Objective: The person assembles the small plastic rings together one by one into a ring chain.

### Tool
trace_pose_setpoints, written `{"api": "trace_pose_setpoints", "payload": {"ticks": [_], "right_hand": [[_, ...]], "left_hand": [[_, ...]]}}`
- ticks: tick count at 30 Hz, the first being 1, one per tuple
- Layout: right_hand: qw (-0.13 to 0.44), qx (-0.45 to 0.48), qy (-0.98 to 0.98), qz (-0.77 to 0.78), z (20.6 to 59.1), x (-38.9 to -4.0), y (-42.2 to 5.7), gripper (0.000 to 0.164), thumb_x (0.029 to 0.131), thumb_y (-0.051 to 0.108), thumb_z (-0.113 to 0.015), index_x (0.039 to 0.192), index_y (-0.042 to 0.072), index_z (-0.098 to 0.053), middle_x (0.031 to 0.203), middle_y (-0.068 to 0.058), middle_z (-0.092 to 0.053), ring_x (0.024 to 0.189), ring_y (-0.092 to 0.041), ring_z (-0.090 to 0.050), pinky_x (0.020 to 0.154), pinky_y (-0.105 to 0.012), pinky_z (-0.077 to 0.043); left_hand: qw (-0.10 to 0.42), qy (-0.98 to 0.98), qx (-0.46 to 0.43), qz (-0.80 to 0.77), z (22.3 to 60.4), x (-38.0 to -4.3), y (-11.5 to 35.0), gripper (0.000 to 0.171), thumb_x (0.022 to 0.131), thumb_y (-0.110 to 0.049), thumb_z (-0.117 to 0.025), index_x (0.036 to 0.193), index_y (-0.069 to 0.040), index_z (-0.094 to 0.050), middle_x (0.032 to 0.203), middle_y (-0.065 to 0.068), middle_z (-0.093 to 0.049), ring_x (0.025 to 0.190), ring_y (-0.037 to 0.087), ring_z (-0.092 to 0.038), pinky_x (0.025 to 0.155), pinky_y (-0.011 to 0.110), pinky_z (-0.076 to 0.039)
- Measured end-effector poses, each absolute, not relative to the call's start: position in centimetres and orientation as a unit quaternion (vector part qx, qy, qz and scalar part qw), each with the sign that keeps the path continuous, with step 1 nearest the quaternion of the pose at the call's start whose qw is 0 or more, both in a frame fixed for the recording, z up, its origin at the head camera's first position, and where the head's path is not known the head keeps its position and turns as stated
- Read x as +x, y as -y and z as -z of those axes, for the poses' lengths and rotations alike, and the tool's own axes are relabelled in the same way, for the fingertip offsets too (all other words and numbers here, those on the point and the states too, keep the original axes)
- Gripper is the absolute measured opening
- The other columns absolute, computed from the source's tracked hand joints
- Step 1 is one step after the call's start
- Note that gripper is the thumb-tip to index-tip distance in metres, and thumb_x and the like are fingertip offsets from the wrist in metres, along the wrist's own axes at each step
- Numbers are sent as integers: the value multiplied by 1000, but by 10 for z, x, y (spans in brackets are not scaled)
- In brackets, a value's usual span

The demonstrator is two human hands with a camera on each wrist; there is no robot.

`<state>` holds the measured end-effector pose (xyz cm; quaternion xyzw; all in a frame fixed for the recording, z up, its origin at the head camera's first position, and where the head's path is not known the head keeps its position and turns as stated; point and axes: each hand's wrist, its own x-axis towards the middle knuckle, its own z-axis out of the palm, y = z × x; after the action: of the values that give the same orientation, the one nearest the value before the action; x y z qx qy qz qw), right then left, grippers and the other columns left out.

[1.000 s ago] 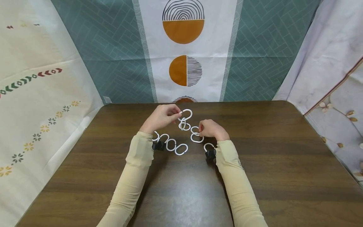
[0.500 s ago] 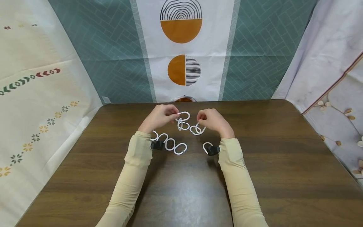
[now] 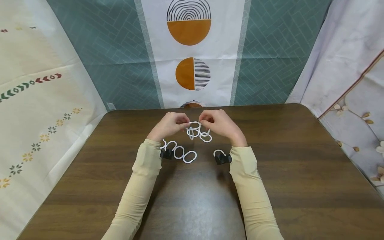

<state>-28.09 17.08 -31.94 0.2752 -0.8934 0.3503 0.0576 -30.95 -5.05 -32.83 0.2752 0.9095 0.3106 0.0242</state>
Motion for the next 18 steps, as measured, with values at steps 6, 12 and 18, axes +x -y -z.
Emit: {"api": "trace_pose_setpoints", "payload": {"ticks": [6, 12, 18], "right_hand": [[37, 279, 896, -342, 322, -281, -162, 9, 91, 6, -61, 98, 4, -66, 76, -6, -69, 68, -25, -64, 66, -27, -47], [37, 275, 905, -322, 326, -285, -159, 9, 91, 6, -61, 98, 4, -66, 75, -8, -69, 65, -16, -60, 66, -29, -46], [40, 272, 907, -318, 328, -286, -157, 9, 90, 7, -61, 97, 5, -65, 76, -9, -70, 66, -13, -58, 67, -29, -46]], "left_hand": [[57, -904, 307, -293, 329, -309, 46, 12, 94, -17, -61, 97, -8, -69, 91, 7, -72, 76, 15, -64, 73, 27, -52], [55, -901, 329, -279, 327, -308, 44, 10, 94, -15, -62, 97, -9, -69, 90, 4, -71, 80, 14, -63, 75, 26, -51], [64, -897, 339, -276, 330, -308, 41, 11, 94, -14, -61, 99, -8, -68, 91, 6, -71, 80, 14, -62, 75, 26, -51]]}}
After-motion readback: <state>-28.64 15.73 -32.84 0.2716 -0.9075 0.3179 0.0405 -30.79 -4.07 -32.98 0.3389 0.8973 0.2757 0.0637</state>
